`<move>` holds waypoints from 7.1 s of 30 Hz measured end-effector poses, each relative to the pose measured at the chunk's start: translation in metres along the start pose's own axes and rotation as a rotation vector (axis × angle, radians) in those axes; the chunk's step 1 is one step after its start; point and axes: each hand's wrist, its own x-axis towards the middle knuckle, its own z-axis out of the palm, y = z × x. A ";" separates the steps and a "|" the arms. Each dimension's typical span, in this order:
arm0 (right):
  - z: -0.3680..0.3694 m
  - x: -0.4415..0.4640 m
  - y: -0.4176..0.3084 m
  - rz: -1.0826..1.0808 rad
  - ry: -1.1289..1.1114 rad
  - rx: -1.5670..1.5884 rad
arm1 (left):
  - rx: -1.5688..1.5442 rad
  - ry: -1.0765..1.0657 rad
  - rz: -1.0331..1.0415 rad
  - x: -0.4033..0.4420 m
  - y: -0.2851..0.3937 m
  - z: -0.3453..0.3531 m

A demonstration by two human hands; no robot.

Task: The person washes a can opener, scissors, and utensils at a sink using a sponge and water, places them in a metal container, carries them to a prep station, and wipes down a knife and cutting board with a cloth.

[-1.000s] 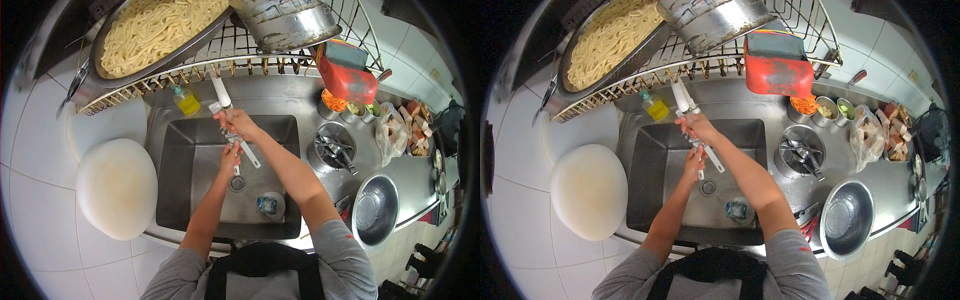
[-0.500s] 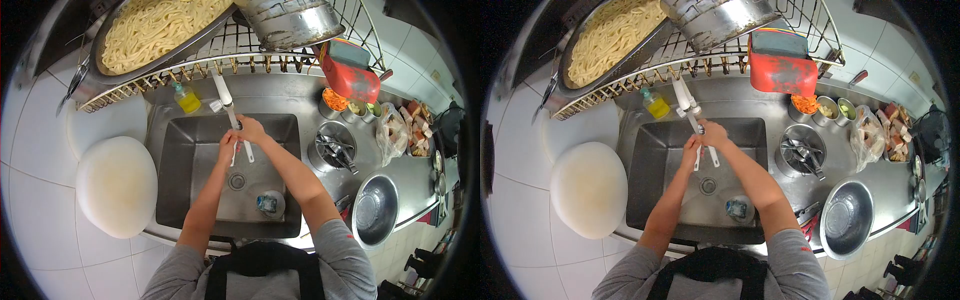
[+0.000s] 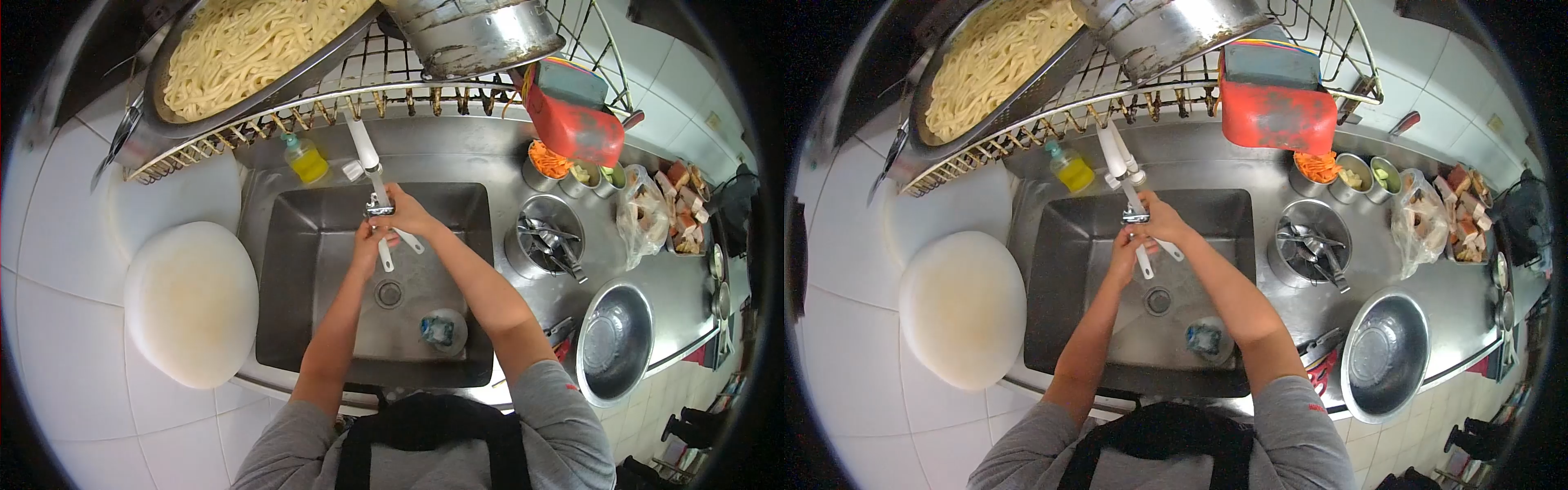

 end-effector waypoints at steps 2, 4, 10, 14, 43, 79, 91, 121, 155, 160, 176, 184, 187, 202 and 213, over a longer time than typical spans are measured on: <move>0.008 -0.009 0.006 -0.016 0.060 -0.009 | -0.142 0.070 0.010 0.004 -0.008 -0.006; 0.018 -0.029 0.008 0.060 0.165 -0.247 | -0.219 0.096 -0.032 0.011 -0.017 -0.009; 0.022 -0.089 -0.011 0.402 0.014 -0.291 | -0.394 -0.124 -0.221 0.008 -0.030 -0.013; 0.021 -0.086 -0.020 0.374 0.050 -0.340 | -0.349 -0.161 -0.140 -0.013 -0.027 0.001; -0.023 -0.192 -0.082 -0.068 0.591 -0.880 | 0.748 -0.251 -0.057 -0.100 -0.081 0.115; 0.014 -0.077 0.031 0.304 0.054 0.388 | 0.084 -0.067 0.231 0.045 0.070 0.026; -0.010 0.001 -0.024 0.029 0.347 0.005 | 0.337 0.016 -0.049 -0.020 0.010 -0.012; 0.011 -0.022 -0.006 0.195 0.211 0.163 | -0.029 -0.165 0.166 0.037 0.068 0.026; 0.025 -0.020 -0.022 0.197 0.203 0.601 | 0.046 -0.155 -0.057 -0.073 0.009 0.012; 0.009 -0.009 -0.056 0.206 0.271 0.413 | 0.105 -0.181 -0.085 -0.090 -0.005 0.020; -0.004 -0.029 -0.062 0.254 0.483 -0.363 | 0.227 -0.090 -0.085 0.022 0.041 -0.016; -0.135 -0.174 -0.104 0.633 0.703 -1.166 | 0.320 -0.240 -0.024 0.021 0.053 0.056; -0.169 -0.207 -0.085 0.695 0.530 -1.180 | 0.572 -0.420 0.007 -0.009 0.026 0.108; -0.051 -0.448 -0.031 0.218 -0.156 -0.781 | 0.662 -0.287 -0.072 0.039 0.043 0.072; -0.024 -0.242 -0.028 0.078 0.479 -0.249 | 0.574 -0.635 -0.202 0.000 0.100 0.077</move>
